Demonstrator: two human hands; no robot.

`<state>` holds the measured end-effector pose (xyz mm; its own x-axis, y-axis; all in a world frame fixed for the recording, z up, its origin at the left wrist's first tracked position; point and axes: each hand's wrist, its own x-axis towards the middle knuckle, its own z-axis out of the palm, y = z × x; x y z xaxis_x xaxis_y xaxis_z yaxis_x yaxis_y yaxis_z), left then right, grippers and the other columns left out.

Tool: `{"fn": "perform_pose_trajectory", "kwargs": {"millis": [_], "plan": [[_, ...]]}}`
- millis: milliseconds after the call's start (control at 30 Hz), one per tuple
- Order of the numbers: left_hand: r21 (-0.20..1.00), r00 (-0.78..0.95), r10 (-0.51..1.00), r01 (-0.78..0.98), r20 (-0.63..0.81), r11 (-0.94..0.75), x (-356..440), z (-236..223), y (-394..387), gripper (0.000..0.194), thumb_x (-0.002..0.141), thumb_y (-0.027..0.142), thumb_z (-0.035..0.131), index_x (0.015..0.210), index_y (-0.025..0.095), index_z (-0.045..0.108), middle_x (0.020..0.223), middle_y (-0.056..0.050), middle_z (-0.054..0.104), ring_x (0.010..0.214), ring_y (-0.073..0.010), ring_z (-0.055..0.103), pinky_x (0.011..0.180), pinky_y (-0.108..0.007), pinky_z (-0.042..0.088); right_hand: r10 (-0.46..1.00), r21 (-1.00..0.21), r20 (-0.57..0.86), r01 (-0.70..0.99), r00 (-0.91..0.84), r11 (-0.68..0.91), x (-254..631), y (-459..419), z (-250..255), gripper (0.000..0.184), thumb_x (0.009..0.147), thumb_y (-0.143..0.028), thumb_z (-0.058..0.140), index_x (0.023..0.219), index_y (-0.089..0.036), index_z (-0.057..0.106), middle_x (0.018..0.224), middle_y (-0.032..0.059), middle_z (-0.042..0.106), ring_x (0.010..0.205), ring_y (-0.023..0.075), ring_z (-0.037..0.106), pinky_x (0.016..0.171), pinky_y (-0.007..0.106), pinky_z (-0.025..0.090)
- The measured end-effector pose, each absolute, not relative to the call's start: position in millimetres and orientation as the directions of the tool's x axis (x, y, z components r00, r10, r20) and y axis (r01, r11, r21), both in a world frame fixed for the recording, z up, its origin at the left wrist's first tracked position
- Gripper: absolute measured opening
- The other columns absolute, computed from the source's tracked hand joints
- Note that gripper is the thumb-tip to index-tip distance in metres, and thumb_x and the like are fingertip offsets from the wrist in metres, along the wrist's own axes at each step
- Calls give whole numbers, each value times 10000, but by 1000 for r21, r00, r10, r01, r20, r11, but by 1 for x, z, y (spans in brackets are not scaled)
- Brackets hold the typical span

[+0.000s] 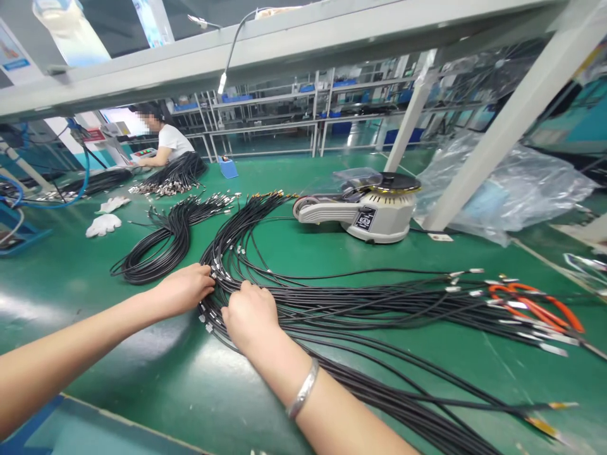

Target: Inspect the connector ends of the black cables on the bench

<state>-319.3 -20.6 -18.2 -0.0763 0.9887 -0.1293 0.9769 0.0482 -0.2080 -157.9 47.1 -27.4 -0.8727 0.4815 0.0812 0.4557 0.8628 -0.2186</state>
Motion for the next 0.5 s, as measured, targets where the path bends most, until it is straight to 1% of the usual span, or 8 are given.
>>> {"fn": "perform_pose_trajectory", "kwargs": {"millis": [67, 133, 233, 300, 400, 500], "plan": [[-220, -70, 985, 975, -157, 34, -317, -19, -15, 197, 787, 158, 472, 693, 125, 642, 780, -102, 598, 758, -215, 543, 687, -322, 418, 478, -205, 76, 456, -875, 866, -161, 44, -27, 270, 805, -324, 490, 803, -134, 682, 851, 111, 627, 819, 239, 597, 712, 336, 425], [-223, -46, 981, 975, -188, 3, -316, -18, -8, 142, 734, 119, 516, 663, 116, 639, 748, -107, 603, 756, -223, 546, 668, -314, 421, 479, -193, 76, 458, -875, 868, -164, 41, -27, 235, 792, -272, 502, 813, -116, 678, 856, 122, 627, 802, 234, 599, 708, 336, 427], [-204, 13, 973, 977, -228, -61, -319, -11, 0, 108, 687, 95, 562, 613, 131, 631, 708, -84, 601, 745, -208, 551, 679, -292, 420, 482, -179, 93, 462, -871, 869, -166, 40, -28, 213, 774, -216, 505, 842, -82, 655, 858, 143, 616, 813, 244, 590, 707, 342, 425], [-171, 57, 969, 980, -241, -100, -322, -7, 0, 121, 686, 110, 582, 580, 152, 622, 696, -61, 596, 741, -191, 549, 697, -278, 417, 488, -174, 112, 467, -865, 867, -165, 42, -30, 221, 796, -194, 469, 876, -68, 632, 855, 154, 606, 818, 251, 583, 703, 347, 420], [-111, 96, 973, 986, -212, -122, -327, -4, -6, 134, 716, 131, 573, 597, 174, 617, 730, -39, 596, 757, -175, 542, 718, -266, 411, 464, -170, 152, 439, -873, 882, -158, 43, -33, 236, 830, -136, 402, 957, -112, 600, 881, 129, 596, 824, 228, 571, 719, 341, 406], [-69, 36, 994, 997, -107, -44, -327, -10, -20, 137, 777, 152, 520, 676, 166, 611, 765, -39, 592, 780, -176, 527, 734, -279, 411, 378, -165, 176, 351, -909, 922, -155, 45, -35, 225, 825, -124, 417, 913, -178, 618, 930, 89, 584, 886, 209, 539, 752, 327, 391]]}}
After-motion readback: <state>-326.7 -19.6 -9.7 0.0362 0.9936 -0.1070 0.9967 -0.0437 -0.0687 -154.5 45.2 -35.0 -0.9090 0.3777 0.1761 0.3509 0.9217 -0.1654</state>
